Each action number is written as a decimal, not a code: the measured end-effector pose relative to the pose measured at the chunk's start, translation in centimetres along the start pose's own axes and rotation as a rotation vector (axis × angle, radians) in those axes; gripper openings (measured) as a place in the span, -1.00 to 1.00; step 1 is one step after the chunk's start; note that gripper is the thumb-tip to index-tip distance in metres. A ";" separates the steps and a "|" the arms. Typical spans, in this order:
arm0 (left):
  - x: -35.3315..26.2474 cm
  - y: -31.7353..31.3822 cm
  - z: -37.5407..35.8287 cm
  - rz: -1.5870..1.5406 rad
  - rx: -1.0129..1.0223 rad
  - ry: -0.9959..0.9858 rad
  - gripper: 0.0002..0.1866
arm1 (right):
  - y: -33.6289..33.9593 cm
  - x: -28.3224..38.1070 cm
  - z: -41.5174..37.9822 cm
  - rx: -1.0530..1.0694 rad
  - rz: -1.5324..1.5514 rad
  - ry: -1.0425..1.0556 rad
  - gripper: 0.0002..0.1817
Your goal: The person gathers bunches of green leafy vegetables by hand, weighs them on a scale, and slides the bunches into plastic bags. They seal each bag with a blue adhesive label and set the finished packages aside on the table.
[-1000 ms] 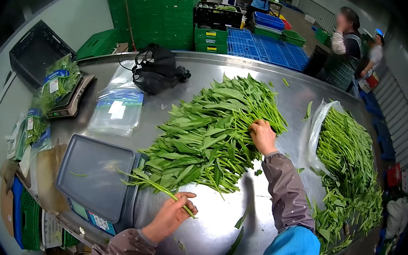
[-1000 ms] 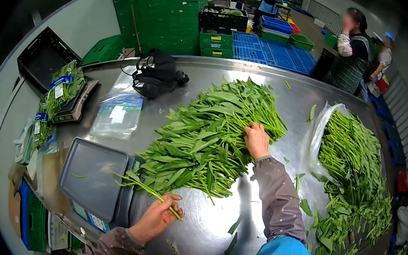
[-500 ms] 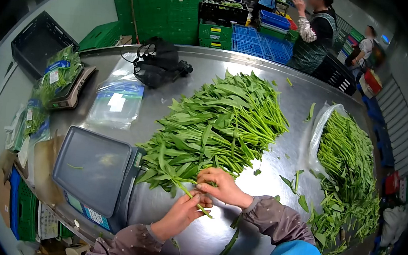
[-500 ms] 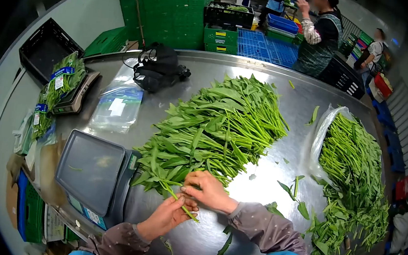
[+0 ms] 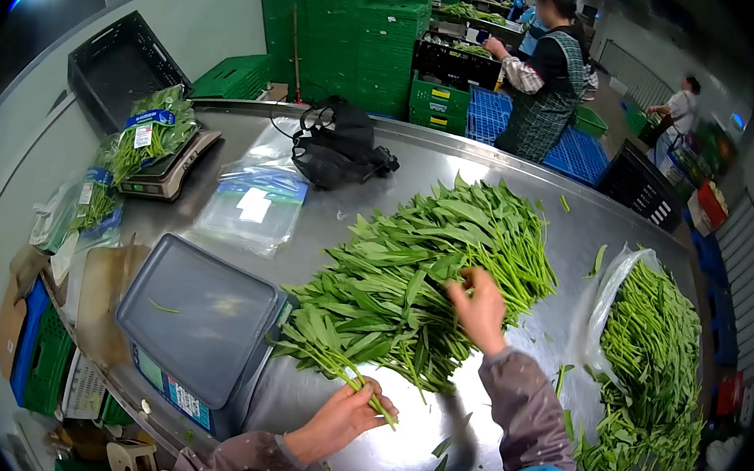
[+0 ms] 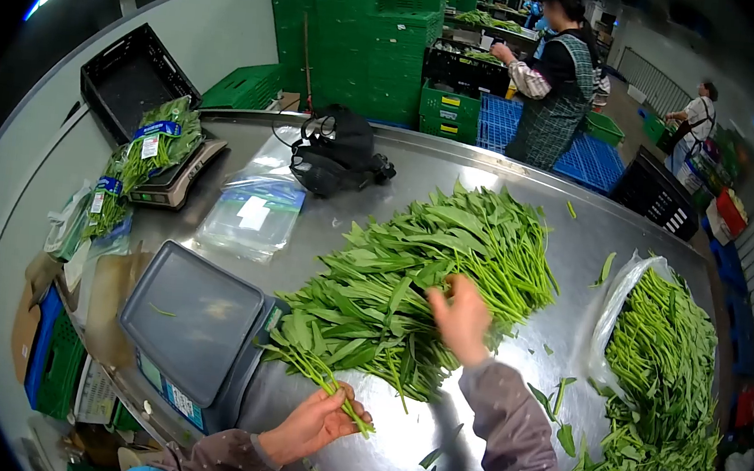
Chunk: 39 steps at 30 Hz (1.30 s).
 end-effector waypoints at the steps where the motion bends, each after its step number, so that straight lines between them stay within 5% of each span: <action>1: 0.2 0.1 -0.2 -0.032 0.027 0.007 -0.85 | 0.6 -2.2 1.4 -0.133 -0.191 -0.039 -0.67; 3: 0.5 -0.2 -0.4 -0.053 -0.010 0.016 -0.85 | -0.3 -6.1 3.6 0.043 -0.265 -0.236 -0.65; 5: 0.5 -0.4 -0.8 -0.013 0.033 -0.007 -0.85 | -0.9 -8.1 4.2 0.011 0.050 -0.201 -0.75; 8: -0.8 -0.1 -1.3 0.042 0.040 -0.076 -0.83 | 3.1 -0.5 0.9 -0.230 0.274 0.218 -0.94; 10: -1.3 -0.5 -1.5 0.042 0.022 -0.046 -0.82 | 3.0 4.0 -2.9 -0.209 0.082 0.470 -0.87; 12: -1.0 -0.4 -1.3 0.058 0.019 -0.013 -0.78 | -0.1 7.3 -7.3 -0.058 0.004 0.757 -0.81; 15: 1.0 -0.7 -1.2 0.113 0.046 0.165 -0.77 | -3.2 10.7 -13.0 0.196 -0.126 0.912 -0.84; 20: 2.3 -0.3 -2.0 0.088 0.062 0.285 -0.79 | -4.1 9.1 -13.8 0.236 -0.133 0.811 -0.82; 23: -1.0 -2.9 -2.5 0.117 0.056 0.014 -0.80 | -3.2 6.2 -12.1 0.210 -0.185 0.643 -0.86; 25: -5.0 -4.4 -3.2 0.453 0.164 -0.307 -0.78 | -1.4 2.2 -9.4 0.039 -0.105 0.487 -0.80; 26: -5.9 -4.4 -3.1 0.424 0.091 -0.332 -0.80 | -0.6 -0.4 -8.0 0.007 -0.111 0.282 -0.70; 29: -4.6 -1.9 -2.4 0.252 0.030 -0.275 -0.82 | 2.5 -2.2 -4.7 -0.055 -0.335 0.090 -0.28; 39: -1.8 0.1 -2.2 0.187 -0.049 -0.099 -0.81 | 2.5 -7.5 1.2 -0.031 -0.629 -0.063 -0.09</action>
Point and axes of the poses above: each hand's wrist, its own z-axis towards the middle knuckle, its own y-axis out of the back of the hand, x = y × z, the point moved 7 cm from there along z, towards the middle knuckle, and after that the axes turned 15 degrees about x, right-handed, at the moved point
